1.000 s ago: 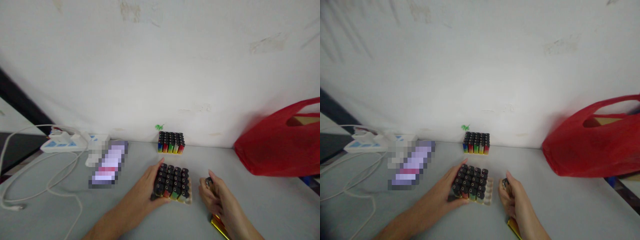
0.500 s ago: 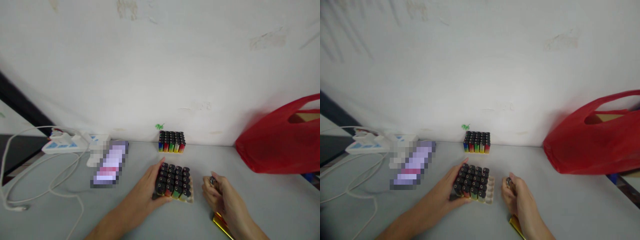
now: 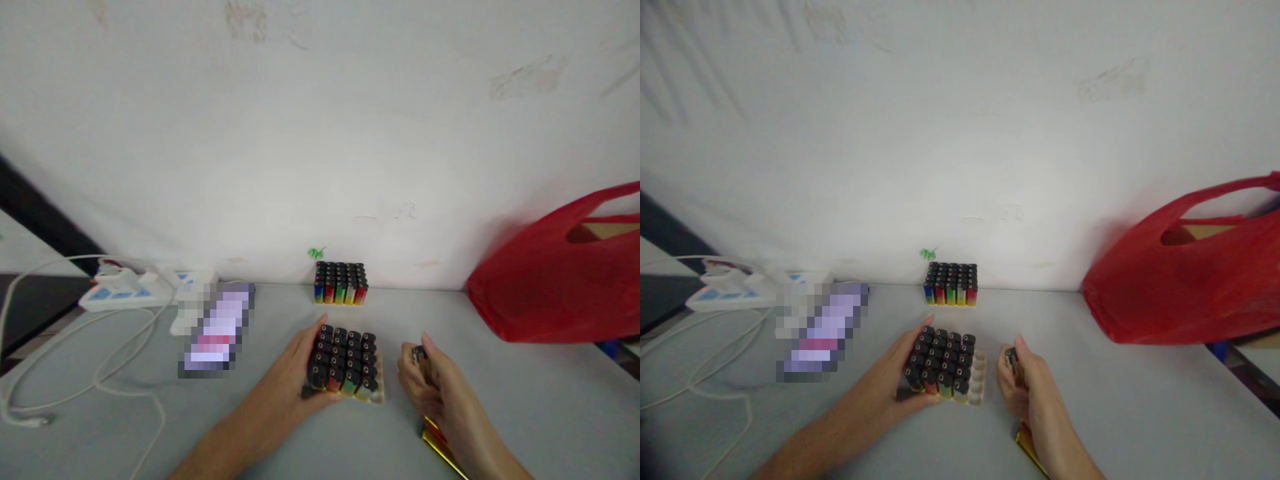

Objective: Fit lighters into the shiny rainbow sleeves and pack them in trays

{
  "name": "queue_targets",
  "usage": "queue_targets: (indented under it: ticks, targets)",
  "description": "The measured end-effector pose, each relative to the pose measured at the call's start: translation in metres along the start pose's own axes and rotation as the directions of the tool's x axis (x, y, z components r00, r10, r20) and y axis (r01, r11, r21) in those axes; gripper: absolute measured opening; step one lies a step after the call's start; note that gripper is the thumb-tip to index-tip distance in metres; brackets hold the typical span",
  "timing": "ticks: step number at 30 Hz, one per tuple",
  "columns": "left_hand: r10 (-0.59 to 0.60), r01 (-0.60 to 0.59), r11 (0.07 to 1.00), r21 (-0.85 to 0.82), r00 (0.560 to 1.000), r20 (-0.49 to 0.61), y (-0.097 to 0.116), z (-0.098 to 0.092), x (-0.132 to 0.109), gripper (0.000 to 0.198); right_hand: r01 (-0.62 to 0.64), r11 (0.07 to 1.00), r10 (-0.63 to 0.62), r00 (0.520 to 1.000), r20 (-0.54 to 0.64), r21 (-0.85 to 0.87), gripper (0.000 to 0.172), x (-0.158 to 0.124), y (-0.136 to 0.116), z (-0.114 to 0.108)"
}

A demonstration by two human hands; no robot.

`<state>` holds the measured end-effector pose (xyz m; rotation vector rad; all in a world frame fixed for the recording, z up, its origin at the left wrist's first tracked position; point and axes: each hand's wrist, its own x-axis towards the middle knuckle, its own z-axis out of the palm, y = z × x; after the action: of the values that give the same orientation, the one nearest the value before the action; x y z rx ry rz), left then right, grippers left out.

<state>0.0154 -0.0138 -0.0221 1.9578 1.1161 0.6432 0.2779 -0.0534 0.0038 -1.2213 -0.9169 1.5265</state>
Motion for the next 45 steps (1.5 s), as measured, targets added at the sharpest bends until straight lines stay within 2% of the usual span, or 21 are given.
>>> queue_targets:
  ticks: [6, 14, 20, 22, 27, 31, 36, 39, 45]
  targets:
    - [0.021, -0.021, 1.0, 0.017, 1.0, 0.003, -0.002, 0.001, 0.0, 0.102, -0.046, 0.994, 0.045, 0.999, -0.007, -0.098, 0.065, -0.003, -0.001, 0.0]
    - [0.01, -0.011, 0.999, 0.034, 1.0, 0.015, 0.0, 0.0, 0.001, 0.103, -0.002, 1.0, 0.001, 0.994, -0.107, -0.008, 0.057, 0.001, 0.013, -0.009]
    - [0.011, -0.011, 1.0, 0.023, 1.0, 0.01, 0.001, 0.0, 0.0, 0.102, -0.031, 0.997, 0.033, 0.999, -0.039, 0.067, 0.062, -0.002, 0.004, -0.005]
    - [0.014, -0.014, 1.0, 0.02, 1.0, 0.007, 0.0, 0.0, 0.0, 0.101, -0.006, 0.999, 0.008, 0.999, -0.042, 0.049, 0.06, -0.004, -0.001, -0.001]
    - [0.027, -0.027, 0.999, 0.026, 1.0, 0.0, -0.001, 0.0, 0.0, 0.101, 0.16, 0.985, -0.164, 0.985, -0.058, -0.068, 0.044, -0.006, -0.007, 0.009]
    - [0.026, -0.026, 0.999, 0.026, 1.0, 0.011, -0.001, 0.0, 0.0, 0.103, 0.247, 0.928, -0.258, 0.966, -0.003, -0.278, 0.042, -0.005, -0.01, 0.004]
    - [0.02, -0.02, 1.0, 0.02, 1.0, 0.002, -0.002, 0.001, 0.0, 0.103, 0.261, 0.84, -0.265, 0.962, 0.061, -0.475, 0.039, -0.005, -0.009, -0.005]
    - [0.031, -0.031, 0.999, 0.023, 1.0, 0.004, -0.003, 0.002, 0.0, 0.104, 0.307, 0.747, -0.299, 0.947, 0.115, -0.589, 0.031, -0.007, -0.006, -0.006]
    - [0.012, -0.012, 1.0, 0.024, 1.0, 0.01, -0.001, 0.001, 0.001, 0.102, 0.417, 0.632, -0.386, 0.9, 0.2, -0.653, 0.02, -0.008, -0.007, -0.004]
